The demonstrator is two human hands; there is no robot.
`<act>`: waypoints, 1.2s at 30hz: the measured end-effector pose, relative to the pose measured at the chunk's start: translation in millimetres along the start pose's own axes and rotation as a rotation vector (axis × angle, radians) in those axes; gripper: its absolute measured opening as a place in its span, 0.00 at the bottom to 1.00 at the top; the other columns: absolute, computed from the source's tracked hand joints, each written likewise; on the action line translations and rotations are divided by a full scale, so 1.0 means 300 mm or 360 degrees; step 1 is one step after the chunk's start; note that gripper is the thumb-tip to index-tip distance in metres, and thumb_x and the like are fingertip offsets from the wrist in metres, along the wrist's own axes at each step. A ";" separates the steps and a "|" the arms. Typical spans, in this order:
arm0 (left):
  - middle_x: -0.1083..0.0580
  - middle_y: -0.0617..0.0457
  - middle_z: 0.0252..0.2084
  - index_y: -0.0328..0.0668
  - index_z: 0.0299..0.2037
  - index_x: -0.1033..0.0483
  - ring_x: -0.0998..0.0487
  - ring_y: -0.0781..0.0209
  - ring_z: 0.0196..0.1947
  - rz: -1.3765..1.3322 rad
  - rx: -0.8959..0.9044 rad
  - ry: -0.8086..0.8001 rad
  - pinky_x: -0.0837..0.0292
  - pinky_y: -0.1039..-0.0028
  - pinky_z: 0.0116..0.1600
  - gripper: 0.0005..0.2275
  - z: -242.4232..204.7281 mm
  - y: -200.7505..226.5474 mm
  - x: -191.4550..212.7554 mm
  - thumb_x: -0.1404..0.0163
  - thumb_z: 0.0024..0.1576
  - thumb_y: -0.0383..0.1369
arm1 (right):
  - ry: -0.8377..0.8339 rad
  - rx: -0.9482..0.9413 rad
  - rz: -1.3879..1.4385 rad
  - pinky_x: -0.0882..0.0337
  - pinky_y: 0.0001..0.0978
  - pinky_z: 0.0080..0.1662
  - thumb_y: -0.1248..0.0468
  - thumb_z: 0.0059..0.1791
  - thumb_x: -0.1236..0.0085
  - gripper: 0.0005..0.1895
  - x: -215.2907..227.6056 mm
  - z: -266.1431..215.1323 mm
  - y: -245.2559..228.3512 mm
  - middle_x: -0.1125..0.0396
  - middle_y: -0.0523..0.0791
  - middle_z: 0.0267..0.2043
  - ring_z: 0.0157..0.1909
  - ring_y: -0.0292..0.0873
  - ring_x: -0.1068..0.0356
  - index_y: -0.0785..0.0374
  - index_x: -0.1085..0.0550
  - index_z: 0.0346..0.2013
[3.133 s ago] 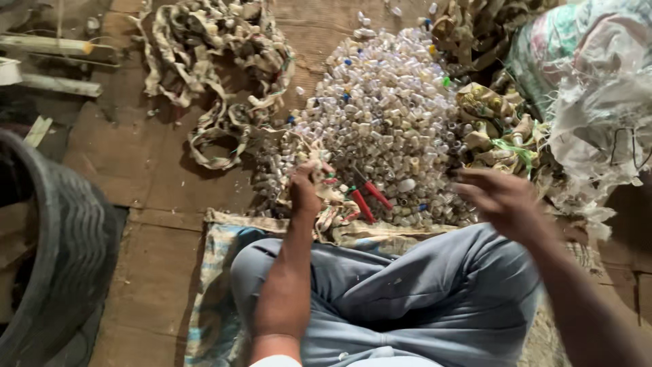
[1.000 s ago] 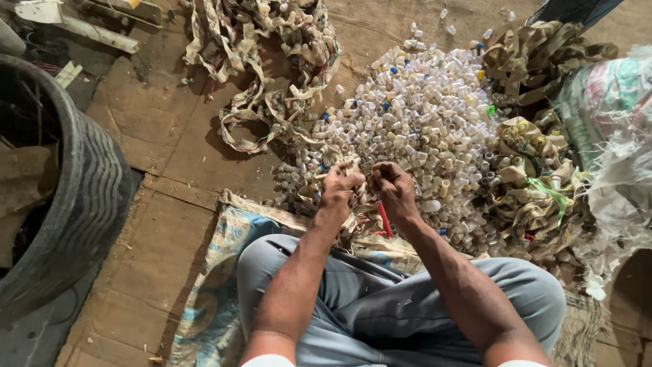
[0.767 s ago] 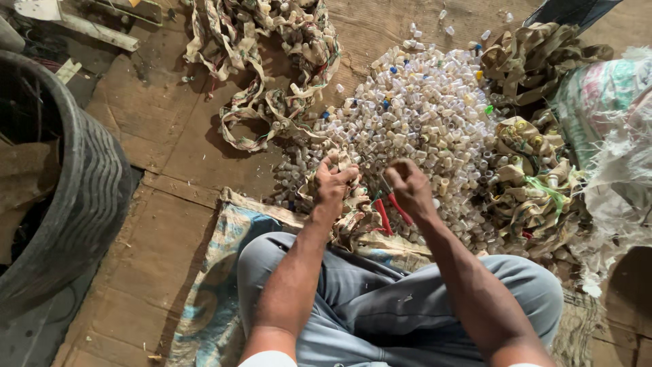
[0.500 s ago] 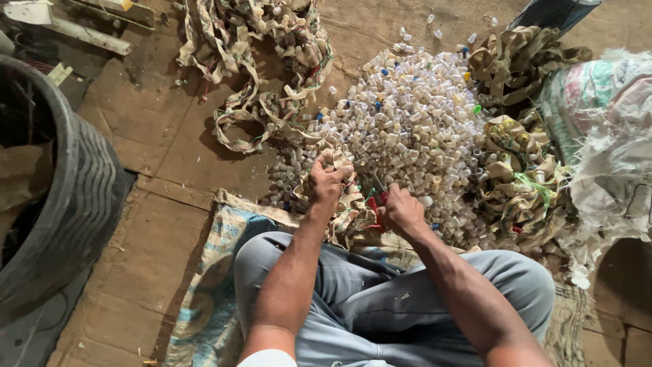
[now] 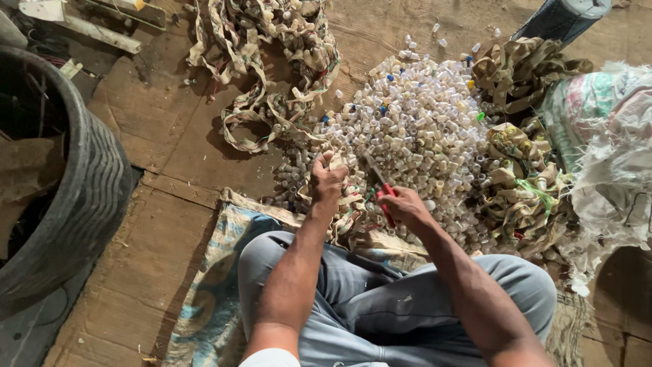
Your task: The person sits on a mat and uses red-handled pliers to cut small plastic caps off a tangled bundle of wires. The cut caps are dropped onto a growing pile on the floor.
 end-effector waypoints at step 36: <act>0.30 0.40 0.45 0.32 0.67 0.47 0.28 0.59 0.38 -0.0174 -0.0332 -0.0258 0.28 0.75 0.34 0.36 -0.017 0.178 0.046 0.44 0.46 0.26 | -0.0109 0.0646 -0.0573 0.32 0.36 0.38 0.59 0.52 0.45 0.12 -0.042 -0.128 -0.035 0.33 0.47 0.36 0.35 0.43 0.34 0.64 0.24 0.43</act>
Point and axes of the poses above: each hand's wrist, its own z-axis towards the middle knuckle, its own x-axis out of the back of the hand, y = z × x, the point moved 6 cm from there along z, towards the middle knuckle
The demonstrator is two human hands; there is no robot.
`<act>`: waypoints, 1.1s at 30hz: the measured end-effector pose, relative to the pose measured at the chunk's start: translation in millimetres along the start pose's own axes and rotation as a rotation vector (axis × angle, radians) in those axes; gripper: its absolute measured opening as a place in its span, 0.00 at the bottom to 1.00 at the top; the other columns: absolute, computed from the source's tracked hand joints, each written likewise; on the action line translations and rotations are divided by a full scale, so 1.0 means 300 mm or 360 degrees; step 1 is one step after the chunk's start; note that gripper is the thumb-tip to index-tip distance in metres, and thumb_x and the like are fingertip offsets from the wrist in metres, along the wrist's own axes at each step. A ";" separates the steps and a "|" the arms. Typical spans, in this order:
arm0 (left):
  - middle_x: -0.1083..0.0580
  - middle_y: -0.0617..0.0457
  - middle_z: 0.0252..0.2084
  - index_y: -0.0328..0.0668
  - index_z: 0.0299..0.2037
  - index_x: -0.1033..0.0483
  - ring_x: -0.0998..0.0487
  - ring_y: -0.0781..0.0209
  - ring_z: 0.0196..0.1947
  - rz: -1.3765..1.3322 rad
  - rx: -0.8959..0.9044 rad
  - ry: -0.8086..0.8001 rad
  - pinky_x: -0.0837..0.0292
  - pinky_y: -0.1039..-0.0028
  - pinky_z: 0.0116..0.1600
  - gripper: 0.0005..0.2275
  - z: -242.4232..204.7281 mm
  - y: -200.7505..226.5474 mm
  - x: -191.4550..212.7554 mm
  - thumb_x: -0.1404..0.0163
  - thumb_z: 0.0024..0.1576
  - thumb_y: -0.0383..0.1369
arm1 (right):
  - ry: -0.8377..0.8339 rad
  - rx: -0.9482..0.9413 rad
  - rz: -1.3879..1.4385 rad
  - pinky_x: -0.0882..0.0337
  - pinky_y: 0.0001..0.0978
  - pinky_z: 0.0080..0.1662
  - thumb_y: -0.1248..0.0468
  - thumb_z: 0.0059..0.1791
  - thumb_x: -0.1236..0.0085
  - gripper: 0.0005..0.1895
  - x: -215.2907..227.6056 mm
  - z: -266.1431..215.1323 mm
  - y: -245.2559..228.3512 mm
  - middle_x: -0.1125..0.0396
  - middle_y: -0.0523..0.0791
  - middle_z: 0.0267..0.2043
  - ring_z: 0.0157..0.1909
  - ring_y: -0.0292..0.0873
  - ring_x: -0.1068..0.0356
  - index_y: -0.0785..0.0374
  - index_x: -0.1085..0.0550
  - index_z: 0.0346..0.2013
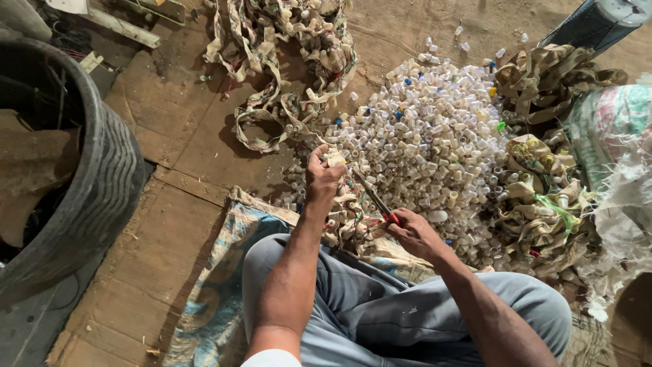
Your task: The person sits on a mat and uses red-handled pliers to cut small plastic caps off a tangled bundle of wires. The cut caps are dropped onto a growing pile on the floor.
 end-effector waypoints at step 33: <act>0.30 0.40 0.44 0.35 0.65 0.44 0.28 0.55 0.42 -0.0064 -0.0025 0.0037 0.25 0.70 0.48 0.36 0.018 -0.029 -0.004 0.42 0.43 0.26 | 0.0279 0.0149 0.0246 0.29 0.31 0.37 0.64 0.50 0.45 0.08 -0.020 0.002 -0.117 0.25 0.47 0.30 0.34 0.42 0.30 0.65 0.21 0.39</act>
Point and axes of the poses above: each hand's wrist, its own z-axis towards the middle knuckle, its own x-axis out of the back of the hand, y = z × x, the point moved 6 cm from there along z, towards the middle knuckle
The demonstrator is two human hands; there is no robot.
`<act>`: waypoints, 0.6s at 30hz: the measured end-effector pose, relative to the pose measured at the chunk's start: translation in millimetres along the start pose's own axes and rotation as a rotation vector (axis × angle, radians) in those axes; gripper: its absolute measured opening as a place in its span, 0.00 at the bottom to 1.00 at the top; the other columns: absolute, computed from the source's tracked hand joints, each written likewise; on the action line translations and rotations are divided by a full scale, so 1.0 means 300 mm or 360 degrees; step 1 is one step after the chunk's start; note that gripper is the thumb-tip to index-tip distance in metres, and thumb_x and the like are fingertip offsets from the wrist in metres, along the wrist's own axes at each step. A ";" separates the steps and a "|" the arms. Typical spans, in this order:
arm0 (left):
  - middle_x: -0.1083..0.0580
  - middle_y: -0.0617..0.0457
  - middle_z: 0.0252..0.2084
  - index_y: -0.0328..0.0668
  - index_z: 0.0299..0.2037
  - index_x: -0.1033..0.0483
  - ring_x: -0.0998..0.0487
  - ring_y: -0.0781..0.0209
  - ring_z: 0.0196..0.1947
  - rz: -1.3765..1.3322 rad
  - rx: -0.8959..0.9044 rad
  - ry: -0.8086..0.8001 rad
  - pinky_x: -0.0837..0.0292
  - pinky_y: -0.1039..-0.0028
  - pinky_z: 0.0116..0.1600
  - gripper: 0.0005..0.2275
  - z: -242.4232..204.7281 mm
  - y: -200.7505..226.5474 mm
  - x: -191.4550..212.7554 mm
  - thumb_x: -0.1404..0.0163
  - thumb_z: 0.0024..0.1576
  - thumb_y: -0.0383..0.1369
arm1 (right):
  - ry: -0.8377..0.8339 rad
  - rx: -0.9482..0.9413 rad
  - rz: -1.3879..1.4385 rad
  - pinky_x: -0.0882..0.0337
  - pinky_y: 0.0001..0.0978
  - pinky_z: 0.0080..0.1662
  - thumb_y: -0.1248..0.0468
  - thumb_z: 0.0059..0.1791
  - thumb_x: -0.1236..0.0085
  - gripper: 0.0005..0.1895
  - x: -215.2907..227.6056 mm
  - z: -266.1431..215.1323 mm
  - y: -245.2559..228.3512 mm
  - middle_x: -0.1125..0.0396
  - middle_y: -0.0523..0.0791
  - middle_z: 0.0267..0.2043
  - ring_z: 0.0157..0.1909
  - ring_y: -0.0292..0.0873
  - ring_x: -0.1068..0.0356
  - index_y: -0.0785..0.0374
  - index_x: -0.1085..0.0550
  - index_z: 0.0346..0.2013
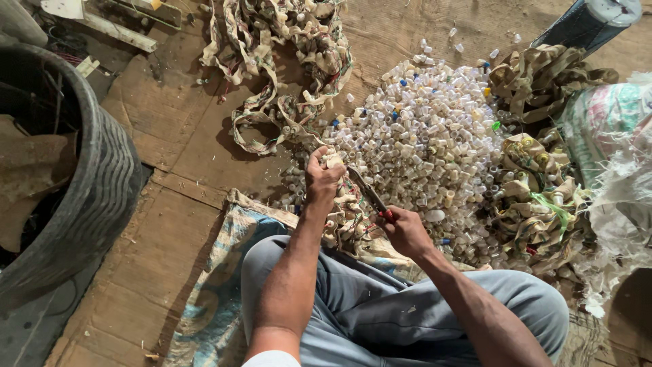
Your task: The person sits on a mat and uses red-handled pliers to cut small plastic caps off a tangled bundle of wires. The cut caps are dropped onto a growing pile on the floor.
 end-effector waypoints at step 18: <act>0.28 0.44 0.45 0.33 0.66 0.45 0.27 0.60 0.40 -0.0061 0.0030 -0.0150 0.26 0.76 0.41 0.34 -0.012 0.027 0.017 0.45 0.48 0.24 | -0.0084 -0.0304 -0.0284 0.35 0.32 0.29 0.56 0.51 0.42 0.12 0.094 -0.016 -0.014 0.30 0.42 0.22 0.24 0.36 0.34 0.57 0.22 0.45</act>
Point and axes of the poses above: each hand's wrist, its own z-axis towards the middle knuckle, its own x-axis out of the back of the hand, y = z × x, the point moved 6 cm from there along z, towards the middle knuckle
